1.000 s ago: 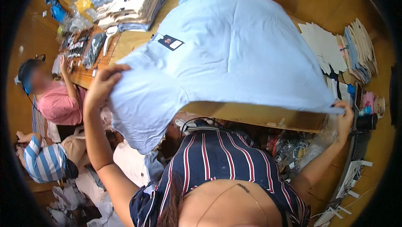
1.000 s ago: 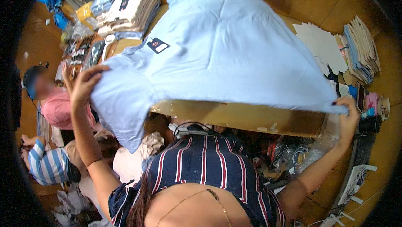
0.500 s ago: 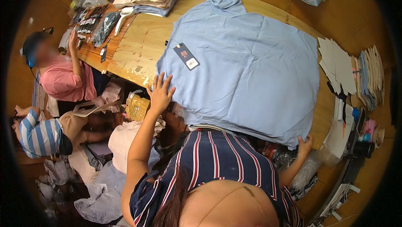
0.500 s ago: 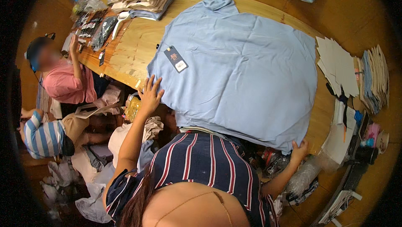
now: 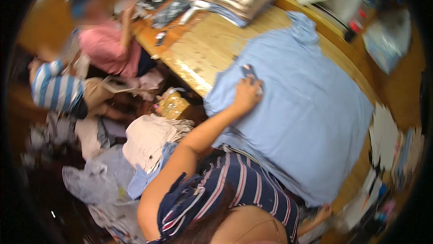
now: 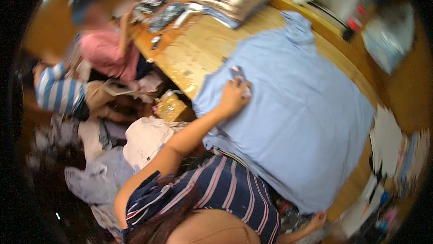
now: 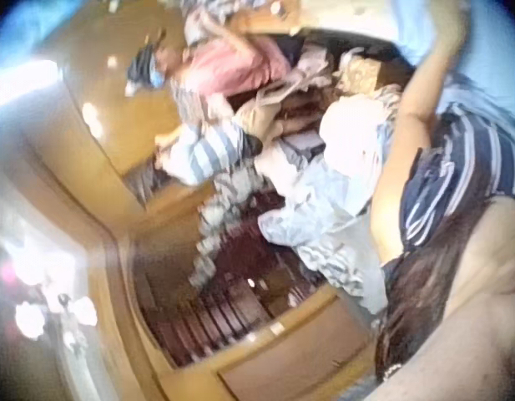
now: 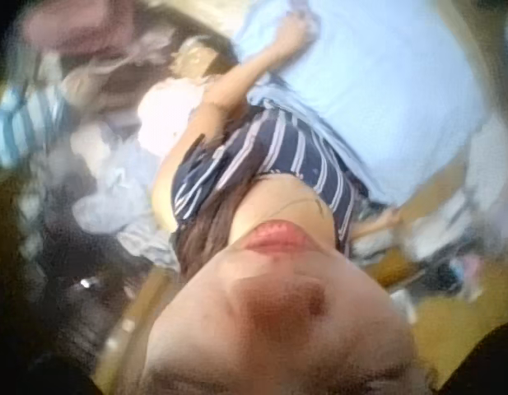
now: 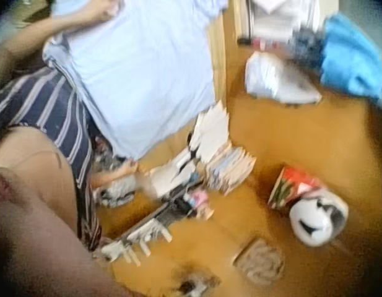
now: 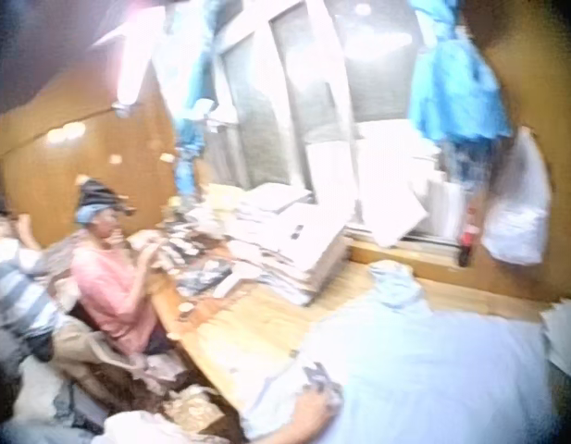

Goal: The person folds a light blue shirt and a beige shirt on a wooden table. They smooth the fabric, fold the sleeves and body, and place a cardboard insert inside the folded beige shirt before stacking it.

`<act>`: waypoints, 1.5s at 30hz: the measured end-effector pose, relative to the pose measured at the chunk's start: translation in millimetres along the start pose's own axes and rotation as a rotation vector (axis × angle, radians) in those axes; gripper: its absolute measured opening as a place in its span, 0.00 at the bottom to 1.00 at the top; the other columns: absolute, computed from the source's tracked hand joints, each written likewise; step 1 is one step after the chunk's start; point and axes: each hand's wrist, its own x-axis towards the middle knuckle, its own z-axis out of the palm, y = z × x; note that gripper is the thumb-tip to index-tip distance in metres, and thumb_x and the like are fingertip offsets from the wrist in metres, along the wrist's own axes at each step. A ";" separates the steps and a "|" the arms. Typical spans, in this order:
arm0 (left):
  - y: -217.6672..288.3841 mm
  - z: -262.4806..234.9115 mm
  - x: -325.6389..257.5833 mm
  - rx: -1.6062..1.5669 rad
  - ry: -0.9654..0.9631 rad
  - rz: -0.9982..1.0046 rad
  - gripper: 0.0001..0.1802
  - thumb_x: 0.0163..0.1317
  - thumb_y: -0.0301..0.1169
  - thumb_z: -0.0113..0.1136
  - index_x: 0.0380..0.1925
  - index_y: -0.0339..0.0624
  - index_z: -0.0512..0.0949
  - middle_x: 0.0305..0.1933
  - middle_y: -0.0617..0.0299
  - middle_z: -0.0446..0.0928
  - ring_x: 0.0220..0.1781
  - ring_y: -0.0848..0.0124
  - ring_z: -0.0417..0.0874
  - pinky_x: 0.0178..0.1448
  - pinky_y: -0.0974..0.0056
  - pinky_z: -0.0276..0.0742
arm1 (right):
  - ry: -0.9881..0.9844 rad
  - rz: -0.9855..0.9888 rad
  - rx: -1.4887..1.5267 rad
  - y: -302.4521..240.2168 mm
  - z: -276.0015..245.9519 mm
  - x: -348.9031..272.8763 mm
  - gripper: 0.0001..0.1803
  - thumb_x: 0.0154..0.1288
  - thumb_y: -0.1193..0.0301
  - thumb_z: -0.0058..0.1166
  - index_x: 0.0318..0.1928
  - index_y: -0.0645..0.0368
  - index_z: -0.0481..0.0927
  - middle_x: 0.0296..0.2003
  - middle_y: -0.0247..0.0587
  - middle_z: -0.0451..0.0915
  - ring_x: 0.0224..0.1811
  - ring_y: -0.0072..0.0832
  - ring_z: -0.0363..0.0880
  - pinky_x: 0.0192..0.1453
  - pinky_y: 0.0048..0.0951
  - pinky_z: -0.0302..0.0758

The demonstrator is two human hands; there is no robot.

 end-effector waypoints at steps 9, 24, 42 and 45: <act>10.0 -7.4 -0.2 0.330 -0.226 0.013 0.24 0.48 0.41 0.55 0.46 0.49 0.66 0.55 0.37 0.56 0.50 0.41 0.63 0.38 0.46 0.71 | -0.105 -0.222 0.108 -60.0 95.2 -32.0 0.21 0.53 0.72 0.54 0.46 0.70 0.67 0.43 0.51 0.71 0.44 0.35 0.69 0.47 0.30 0.66; 15.9 14.0 4.6 0.423 -0.159 -0.075 0.28 0.51 0.27 0.46 0.54 0.59 0.59 0.57 0.35 0.52 0.45 0.40 0.69 0.38 0.50 0.74 | -0.180 -0.102 0.327 -51.7 108.8 -31.7 0.20 0.53 0.72 0.54 0.46 0.69 0.67 0.42 0.49 0.72 0.43 0.34 0.69 0.47 0.29 0.66; -103.6 -51.8 0.3 0.183 -0.115 -0.271 0.40 0.43 0.43 0.63 0.58 0.64 0.54 0.55 0.47 0.56 0.56 0.51 0.57 0.54 0.46 0.56 | -0.181 0.233 0.447 25.7 -15.8 -61.3 0.14 0.53 0.74 0.54 0.40 0.64 0.69 0.34 0.38 0.72 0.34 0.24 0.67 0.43 0.24 0.65; -106.6 -54.5 -9.7 0.178 -0.113 -0.356 0.40 0.44 0.44 0.62 0.58 0.66 0.54 0.59 0.50 0.53 0.61 0.52 0.52 0.54 0.42 0.53 | -0.184 0.319 -0.057 -5.9 -28.2 -39.9 0.14 0.55 0.74 0.52 0.41 0.66 0.69 0.36 0.44 0.73 0.37 0.28 0.71 0.45 0.25 0.66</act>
